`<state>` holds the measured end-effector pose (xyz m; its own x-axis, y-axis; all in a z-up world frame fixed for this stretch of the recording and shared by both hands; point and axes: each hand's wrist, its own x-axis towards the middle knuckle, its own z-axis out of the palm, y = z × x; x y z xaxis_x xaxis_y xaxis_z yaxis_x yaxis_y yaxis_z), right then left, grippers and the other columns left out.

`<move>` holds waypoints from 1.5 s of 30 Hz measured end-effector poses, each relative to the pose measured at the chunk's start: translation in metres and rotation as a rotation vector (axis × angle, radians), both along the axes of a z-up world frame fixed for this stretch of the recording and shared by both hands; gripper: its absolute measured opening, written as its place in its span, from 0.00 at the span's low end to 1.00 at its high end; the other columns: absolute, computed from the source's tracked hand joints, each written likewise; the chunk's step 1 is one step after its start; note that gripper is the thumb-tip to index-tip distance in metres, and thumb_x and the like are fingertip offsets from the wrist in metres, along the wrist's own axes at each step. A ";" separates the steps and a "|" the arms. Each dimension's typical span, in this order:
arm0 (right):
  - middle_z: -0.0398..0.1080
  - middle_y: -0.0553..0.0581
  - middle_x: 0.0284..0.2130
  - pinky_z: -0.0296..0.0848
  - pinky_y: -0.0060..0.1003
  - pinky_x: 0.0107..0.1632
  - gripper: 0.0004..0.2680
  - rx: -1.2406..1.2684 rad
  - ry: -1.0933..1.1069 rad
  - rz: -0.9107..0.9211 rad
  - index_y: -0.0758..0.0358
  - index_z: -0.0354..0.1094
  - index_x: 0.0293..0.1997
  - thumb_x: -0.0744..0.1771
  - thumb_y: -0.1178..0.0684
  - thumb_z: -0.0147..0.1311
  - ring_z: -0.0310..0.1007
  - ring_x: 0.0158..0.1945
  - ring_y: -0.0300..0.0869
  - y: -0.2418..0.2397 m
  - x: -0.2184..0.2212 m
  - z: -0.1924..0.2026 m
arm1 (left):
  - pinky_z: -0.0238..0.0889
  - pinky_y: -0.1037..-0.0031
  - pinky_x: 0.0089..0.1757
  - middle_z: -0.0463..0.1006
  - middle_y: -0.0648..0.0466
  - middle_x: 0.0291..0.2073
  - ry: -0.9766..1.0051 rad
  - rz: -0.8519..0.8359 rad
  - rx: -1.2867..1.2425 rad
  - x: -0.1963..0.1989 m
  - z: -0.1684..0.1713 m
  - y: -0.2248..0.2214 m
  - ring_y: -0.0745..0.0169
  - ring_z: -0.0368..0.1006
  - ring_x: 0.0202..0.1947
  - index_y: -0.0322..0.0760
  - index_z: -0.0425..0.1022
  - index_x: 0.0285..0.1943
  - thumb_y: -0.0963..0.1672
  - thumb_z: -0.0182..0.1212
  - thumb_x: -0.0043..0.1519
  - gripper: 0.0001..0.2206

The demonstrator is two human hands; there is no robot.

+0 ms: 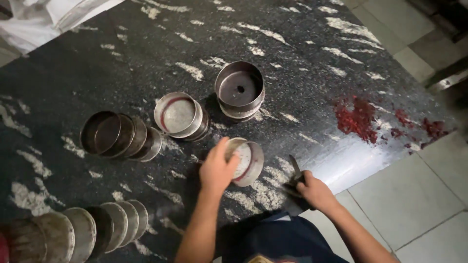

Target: Cleaning and scraping the interior of metal baking molds using a knife and cloth.

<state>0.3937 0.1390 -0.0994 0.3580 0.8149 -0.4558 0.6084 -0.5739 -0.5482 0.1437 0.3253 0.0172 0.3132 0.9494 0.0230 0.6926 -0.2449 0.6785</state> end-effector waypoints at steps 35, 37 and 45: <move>0.68 0.58 0.15 0.68 0.44 0.21 0.08 -0.162 0.598 0.306 0.67 0.71 0.37 0.64 0.54 0.48 0.68 0.16 0.45 0.116 -0.028 0.024 | 0.72 0.59 0.49 0.81 0.53 0.52 -0.107 -0.349 0.098 0.081 -0.057 0.039 0.45 0.78 0.48 0.48 0.80 0.50 0.48 0.66 0.50 0.18; 0.65 0.55 0.15 0.65 0.46 0.22 0.09 -0.080 0.225 0.389 0.62 0.74 0.34 0.64 0.49 0.52 0.63 0.16 0.43 0.115 -0.020 0.002 | 0.71 0.59 0.49 0.80 0.53 0.53 -0.143 -0.371 0.073 0.077 -0.052 0.035 0.44 0.78 0.48 0.47 0.79 0.51 0.48 0.66 0.50 0.19; 0.67 0.55 0.14 0.65 0.40 0.19 0.08 -0.050 0.618 0.255 0.66 0.70 0.28 0.63 0.52 0.49 0.67 0.15 0.40 0.110 -0.015 -0.027 | 0.72 0.59 0.47 0.80 0.52 0.51 -0.092 -0.375 0.036 0.084 -0.050 0.040 0.44 0.78 0.47 0.47 0.80 0.50 0.49 0.67 0.49 0.19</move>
<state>0.3784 0.2491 -0.1265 -0.1821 0.8119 -0.5547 0.3114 -0.4874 -0.8157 0.2280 0.3654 -0.0330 0.6335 0.7675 0.0987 0.4872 -0.4947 0.7197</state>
